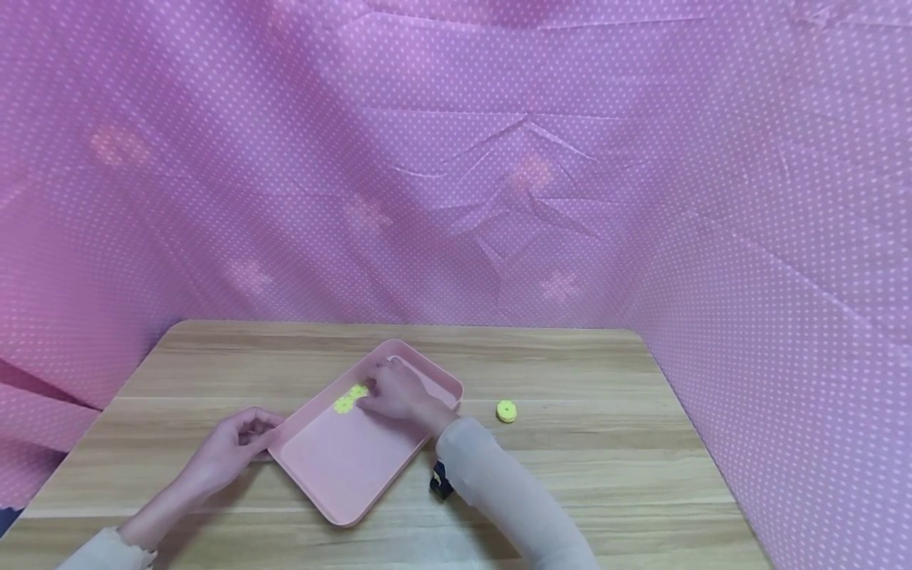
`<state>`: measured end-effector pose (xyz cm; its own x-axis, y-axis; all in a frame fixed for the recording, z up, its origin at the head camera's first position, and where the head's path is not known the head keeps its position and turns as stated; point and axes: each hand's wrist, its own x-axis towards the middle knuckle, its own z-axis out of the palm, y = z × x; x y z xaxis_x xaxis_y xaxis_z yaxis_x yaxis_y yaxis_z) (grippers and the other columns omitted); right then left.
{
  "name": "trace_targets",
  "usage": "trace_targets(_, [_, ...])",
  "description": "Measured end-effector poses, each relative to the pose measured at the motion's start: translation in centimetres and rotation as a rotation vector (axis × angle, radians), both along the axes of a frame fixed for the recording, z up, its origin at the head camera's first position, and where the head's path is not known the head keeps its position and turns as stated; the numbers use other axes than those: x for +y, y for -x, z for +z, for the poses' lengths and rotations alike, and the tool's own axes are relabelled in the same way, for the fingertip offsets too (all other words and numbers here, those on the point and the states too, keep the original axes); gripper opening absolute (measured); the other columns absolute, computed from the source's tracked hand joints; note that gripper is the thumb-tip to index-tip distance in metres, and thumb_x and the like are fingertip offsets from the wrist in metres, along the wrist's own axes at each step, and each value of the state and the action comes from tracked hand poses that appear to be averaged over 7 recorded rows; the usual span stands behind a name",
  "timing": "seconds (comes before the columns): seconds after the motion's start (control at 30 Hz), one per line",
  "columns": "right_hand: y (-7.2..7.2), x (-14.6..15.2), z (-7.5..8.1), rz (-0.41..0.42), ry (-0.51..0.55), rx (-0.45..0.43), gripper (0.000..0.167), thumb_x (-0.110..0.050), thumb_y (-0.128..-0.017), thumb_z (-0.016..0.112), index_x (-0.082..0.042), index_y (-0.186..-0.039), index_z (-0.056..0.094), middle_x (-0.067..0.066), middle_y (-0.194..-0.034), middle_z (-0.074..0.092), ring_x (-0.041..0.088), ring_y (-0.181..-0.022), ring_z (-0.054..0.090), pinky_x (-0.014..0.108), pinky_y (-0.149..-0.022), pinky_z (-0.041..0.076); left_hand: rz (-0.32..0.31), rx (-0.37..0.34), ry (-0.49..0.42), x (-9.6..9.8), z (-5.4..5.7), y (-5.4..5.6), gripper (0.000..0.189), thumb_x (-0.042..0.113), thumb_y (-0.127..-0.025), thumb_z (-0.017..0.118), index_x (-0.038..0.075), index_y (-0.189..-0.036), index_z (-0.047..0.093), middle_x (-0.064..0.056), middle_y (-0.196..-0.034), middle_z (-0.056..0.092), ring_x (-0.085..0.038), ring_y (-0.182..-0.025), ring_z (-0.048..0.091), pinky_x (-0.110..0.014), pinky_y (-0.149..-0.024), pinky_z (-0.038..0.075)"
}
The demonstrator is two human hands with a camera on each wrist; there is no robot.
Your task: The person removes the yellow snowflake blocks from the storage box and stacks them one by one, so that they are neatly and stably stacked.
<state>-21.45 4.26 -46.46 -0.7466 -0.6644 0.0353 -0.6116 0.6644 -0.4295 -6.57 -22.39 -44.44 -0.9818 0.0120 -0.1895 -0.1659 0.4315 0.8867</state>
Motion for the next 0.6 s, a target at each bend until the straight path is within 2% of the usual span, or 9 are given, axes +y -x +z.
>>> trace_targets(0.1, [-0.08, -0.09, -0.10, -0.006, -0.013, -0.005, 0.033, -0.041, -0.095, 0.078, -0.015, -0.115, 0.074, -0.001, -0.109, 0.069, 0.013, -0.104, 0.058, 0.027, -0.100, 0.054, 0.001, 0.000, -0.001, 0.05, -0.08, -0.03, 0.026, 0.006, -0.103, 0.064, -0.007, -0.126, 0.063, -0.018, -0.111, 0.068, -0.011, -0.088, 0.068, -0.022, -0.080, 0.067])
trace_targets(0.27, [-0.09, -0.27, -0.14, -0.019, -0.005, -0.032, 0.038, -0.039, -0.095, 0.078, -0.015, -0.124, 0.073, -0.001, -0.113, 0.070, 0.014, -0.108, 0.059, 0.026, -0.101, 0.054, 0.004, -0.005, -0.004, 0.09, -0.01, -0.07, 0.025, 0.005, -0.103, 0.064, -0.006, -0.125, 0.063, -0.018, -0.111, 0.068, -0.011, -0.088, 0.068, -0.022, -0.081, 0.067])
trace_targets(0.43, [-0.01, -0.37, -0.07, -0.021, -0.013, -0.032, 0.032, -0.039, -0.094, 0.078, -0.017, -0.118, 0.075, -0.002, -0.113, 0.068, 0.015, -0.112, 0.058, 0.028, -0.105, 0.053, 0.000, -0.004, -0.001, 0.06, -0.04, -0.04, 0.026, 0.006, -0.103, 0.063, -0.006, -0.126, 0.063, -0.018, -0.112, 0.068, -0.011, -0.089, 0.068, -0.022, -0.081, 0.067])
trace_targets(0.6, [0.25, -0.27, -0.18, -0.015, -0.008, -0.040, 0.030, -0.037, -0.093, 0.080, -0.018, -0.115, 0.076, -0.002, -0.109, 0.069, 0.012, -0.104, 0.058, 0.027, -0.102, 0.052, 0.000, -0.002, -0.004, 0.05, -0.26, 0.02, 0.026, 0.006, -0.103, 0.063, -0.007, -0.126, 0.062, -0.018, -0.112, 0.068, -0.010, -0.088, 0.068, -0.022, -0.080, 0.067])
